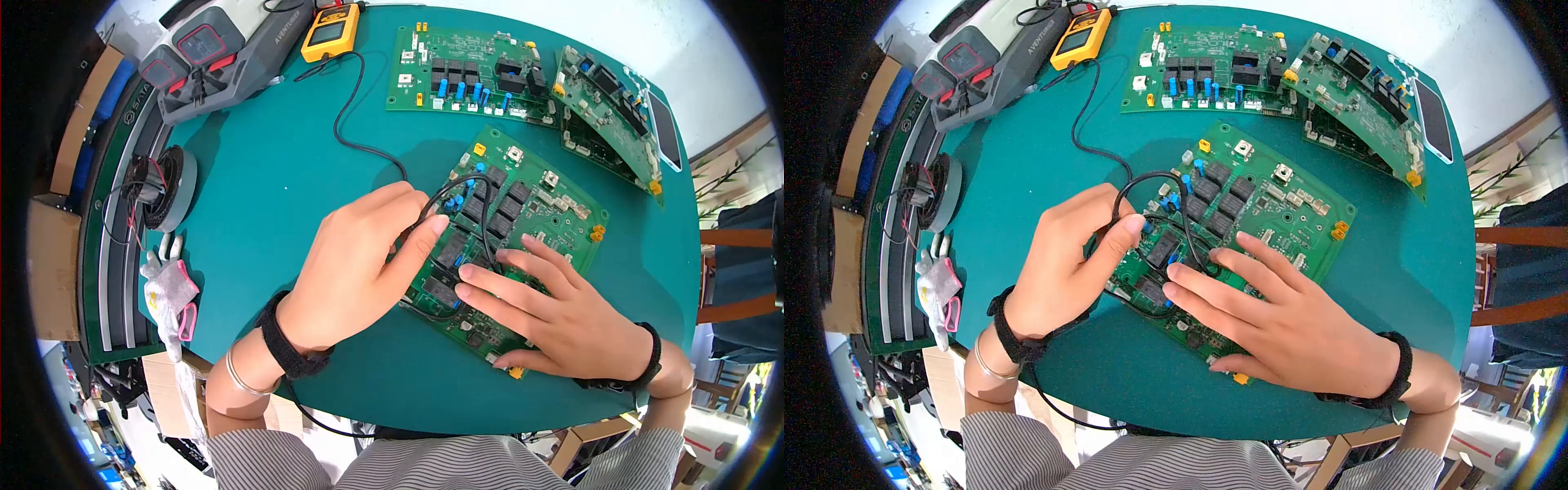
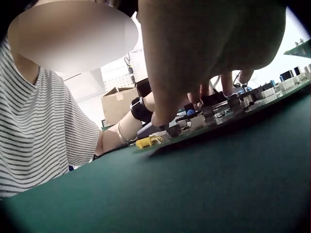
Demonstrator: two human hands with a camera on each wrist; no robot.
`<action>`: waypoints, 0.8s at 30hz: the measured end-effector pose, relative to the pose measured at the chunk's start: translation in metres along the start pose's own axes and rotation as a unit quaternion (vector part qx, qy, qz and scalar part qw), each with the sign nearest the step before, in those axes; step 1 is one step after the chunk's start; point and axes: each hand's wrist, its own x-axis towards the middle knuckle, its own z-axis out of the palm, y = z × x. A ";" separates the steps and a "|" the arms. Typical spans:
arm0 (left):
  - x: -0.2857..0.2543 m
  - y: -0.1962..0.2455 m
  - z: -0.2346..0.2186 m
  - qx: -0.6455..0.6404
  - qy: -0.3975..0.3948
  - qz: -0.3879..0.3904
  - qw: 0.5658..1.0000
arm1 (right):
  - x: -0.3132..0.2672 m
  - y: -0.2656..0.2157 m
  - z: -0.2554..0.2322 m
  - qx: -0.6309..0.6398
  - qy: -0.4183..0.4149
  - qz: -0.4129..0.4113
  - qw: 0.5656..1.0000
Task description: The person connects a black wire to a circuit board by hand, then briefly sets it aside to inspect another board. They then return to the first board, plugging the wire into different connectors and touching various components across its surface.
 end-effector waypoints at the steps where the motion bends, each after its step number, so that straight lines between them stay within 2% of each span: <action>1: 0.000 0.000 0.000 -0.006 0.001 0.005 1.000 | 0.000 0.001 0.001 0.003 0.002 -0.001 1.000; 14: 0.001 0.000 -0.002 -0.011 -0.024 -0.008 1.000 | -0.001 -0.007 0.000 0.012 0.007 -0.014 1.000; 17: 0.001 0.001 -0.002 -0.014 -0.017 -0.006 1.000 | -0.002 -0.011 -0.001 0.021 0.008 -0.017 1.000; 19: 0.001 -0.002 0.001 -0.025 0.018 0.038 0.999 | -0.003 -0.011 0.001 0.032 0.014 -0.025 0.999; 22: 0.001 -0.007 0.002 -0.044 0.033 0.051 0.997 | -0.004 -0.011 -0.002 0.046 0.007 -0.036 0.998; 24: 0.002 -0.001 -0.003 -0.031 0.012 0.023 0.999 | -0.005 -0.010 -0.005 0.049 -0.006 -0.041 0.998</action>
